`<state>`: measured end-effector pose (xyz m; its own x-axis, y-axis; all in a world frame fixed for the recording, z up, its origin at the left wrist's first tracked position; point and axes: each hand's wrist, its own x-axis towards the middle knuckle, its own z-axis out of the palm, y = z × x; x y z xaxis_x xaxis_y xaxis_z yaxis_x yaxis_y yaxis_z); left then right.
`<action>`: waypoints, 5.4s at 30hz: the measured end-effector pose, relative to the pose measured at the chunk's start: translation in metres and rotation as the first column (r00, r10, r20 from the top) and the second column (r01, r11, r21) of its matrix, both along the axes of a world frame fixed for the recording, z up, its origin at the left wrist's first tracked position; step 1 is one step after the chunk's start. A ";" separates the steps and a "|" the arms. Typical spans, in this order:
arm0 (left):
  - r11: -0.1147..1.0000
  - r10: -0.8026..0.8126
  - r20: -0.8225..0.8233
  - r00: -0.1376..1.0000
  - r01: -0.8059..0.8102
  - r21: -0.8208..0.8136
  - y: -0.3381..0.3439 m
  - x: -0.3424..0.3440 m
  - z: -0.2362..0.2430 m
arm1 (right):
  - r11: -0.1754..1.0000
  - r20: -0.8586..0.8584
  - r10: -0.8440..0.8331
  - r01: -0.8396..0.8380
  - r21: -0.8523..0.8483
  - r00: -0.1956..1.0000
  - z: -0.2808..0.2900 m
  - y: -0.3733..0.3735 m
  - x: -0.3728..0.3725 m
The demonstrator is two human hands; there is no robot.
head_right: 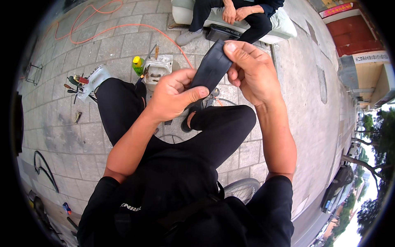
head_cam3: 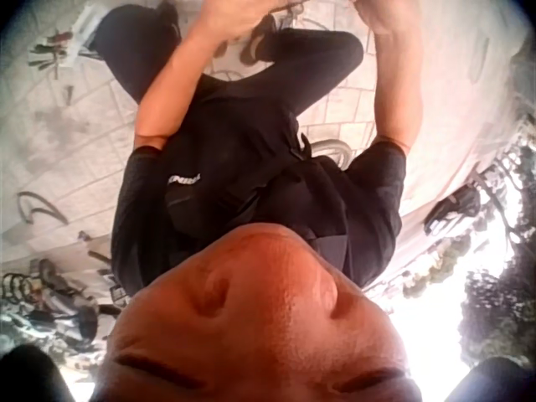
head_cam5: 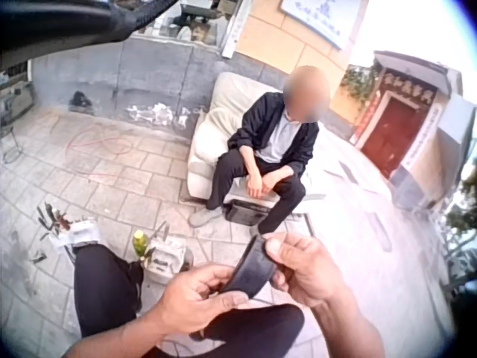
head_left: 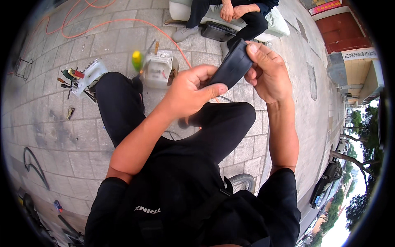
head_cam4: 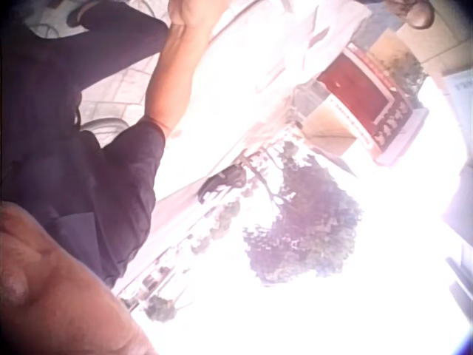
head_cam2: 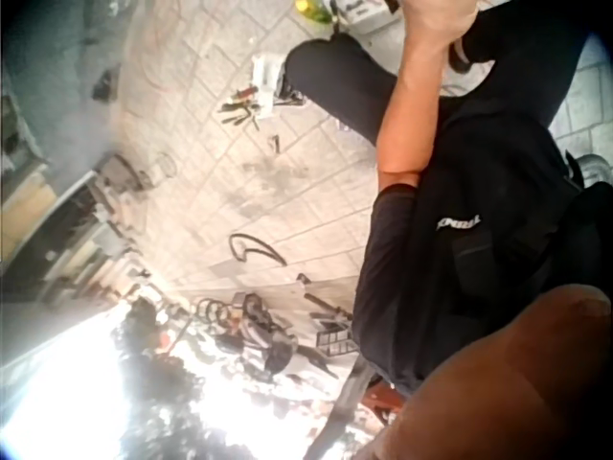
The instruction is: The person sits on the ground and inspects a bicycle inner tube, rolling it to check for damage. They then handle a new inner tube package and proceed to work on the bicycle frame, adjusting components near the rear wheel.
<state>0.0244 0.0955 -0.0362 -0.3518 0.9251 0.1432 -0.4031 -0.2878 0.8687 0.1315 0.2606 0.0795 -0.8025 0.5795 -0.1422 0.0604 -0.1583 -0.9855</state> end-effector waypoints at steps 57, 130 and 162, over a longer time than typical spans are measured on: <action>0.986 -0.116 -0.075 0.990 0.124 0.114 -0.008 0.012 -0.017 | 0.828 0.038 -0.084 0.049 0.558 0.996 -0.010 -0.027 0.016; 0.942 -0.335 -0.029 0.942 0.333 -0.050 -0.019 0.003 -0.016 | 0.850 0.221 -0.031 -0.091 0.519 0.975 -0.024 -0.049 0.031; 0.962 0.271 -0.366 0.890 -0.264 0.070 -0.022 0.015 -0.035 | 0.911 0.166 0.266 -0.191 -0.366 0.950 -0.096 -0.037 0.044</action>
<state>0.0396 0.0737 -0.0711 -0.5045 0.7994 0.3261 0.0390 -0.3562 0.9336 0.1754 0.2240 -0.0167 -0.8372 0.2697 -0.4757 0.3326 -0.4394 -0.8344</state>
